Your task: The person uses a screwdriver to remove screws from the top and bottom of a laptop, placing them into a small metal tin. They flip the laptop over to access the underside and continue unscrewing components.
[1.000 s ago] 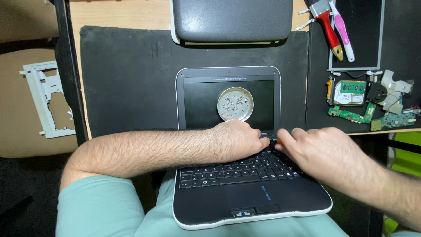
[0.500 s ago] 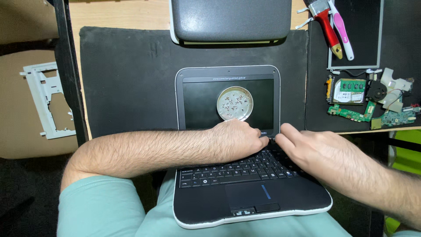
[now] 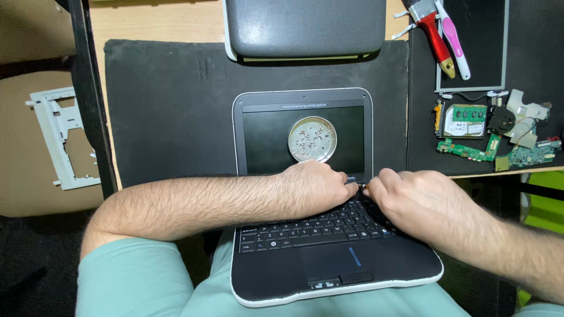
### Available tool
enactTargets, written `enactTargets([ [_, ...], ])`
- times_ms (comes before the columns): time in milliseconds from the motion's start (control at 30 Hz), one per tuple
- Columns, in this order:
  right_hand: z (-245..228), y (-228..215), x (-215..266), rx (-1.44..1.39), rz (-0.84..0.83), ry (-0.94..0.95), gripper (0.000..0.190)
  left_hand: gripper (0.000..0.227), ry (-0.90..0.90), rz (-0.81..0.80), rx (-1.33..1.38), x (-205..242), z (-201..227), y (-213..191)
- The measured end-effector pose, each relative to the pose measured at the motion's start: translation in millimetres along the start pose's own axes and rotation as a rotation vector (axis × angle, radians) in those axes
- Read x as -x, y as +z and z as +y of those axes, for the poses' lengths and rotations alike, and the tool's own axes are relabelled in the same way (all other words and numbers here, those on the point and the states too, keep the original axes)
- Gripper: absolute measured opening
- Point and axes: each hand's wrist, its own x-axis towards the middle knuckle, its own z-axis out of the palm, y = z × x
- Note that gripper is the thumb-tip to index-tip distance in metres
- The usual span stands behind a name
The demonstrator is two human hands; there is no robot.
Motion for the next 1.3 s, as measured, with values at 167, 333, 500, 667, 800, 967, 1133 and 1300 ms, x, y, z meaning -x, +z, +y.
enactTargets([
  [167,5.4,-36.4,3.3,-0.104,-0.201,0.024,0.015,0.044,0.014,0.017,-0.004,-0.8,-0.5,3.3],
  [333,1.2,-10.1,3.5,0.033,0.054,-0.073,0.020,0.034,-0.001,0.025,-0.003,-1.0,0.0,5.8],
  [500,4.9,-38.3,2.3,-0.078,-0.189,0.000,0.018,0.044,-0.005,-0.002,-0.010,-0.4,1.2,-2.0],
  [667,0.4,-13.4,4.6,-0.023,-0.010,-0.082,0.021,0.038,0.007,0.057,-0.009,-1.3,-0.2,8.4],
  [800,-3.1,-3.8,5.1,-0.008,-0.109,0.014,0.015,0.046,0.006,0.040,0.000,-0.7,-0.5,7.3],
  [967,0.0,1.8,4.2,-0.022,-0.057,-0.091,0.023,0.040,0.000,0.030,-0.009,-2.5,-0.8,9.5],
  [1133,2.5,8.0,1.0,-0.014,-0.043,-0.121,0.020,0.047,0.008,0.003,0.009,-2.4,-1.8,8.0],
  [1300,3.2,0.1,-3.3,-0.030,-0.107,-0.077,0.009,0.044,0.013,-0.012,0.007,-1.2,-1.4,3.4],
])
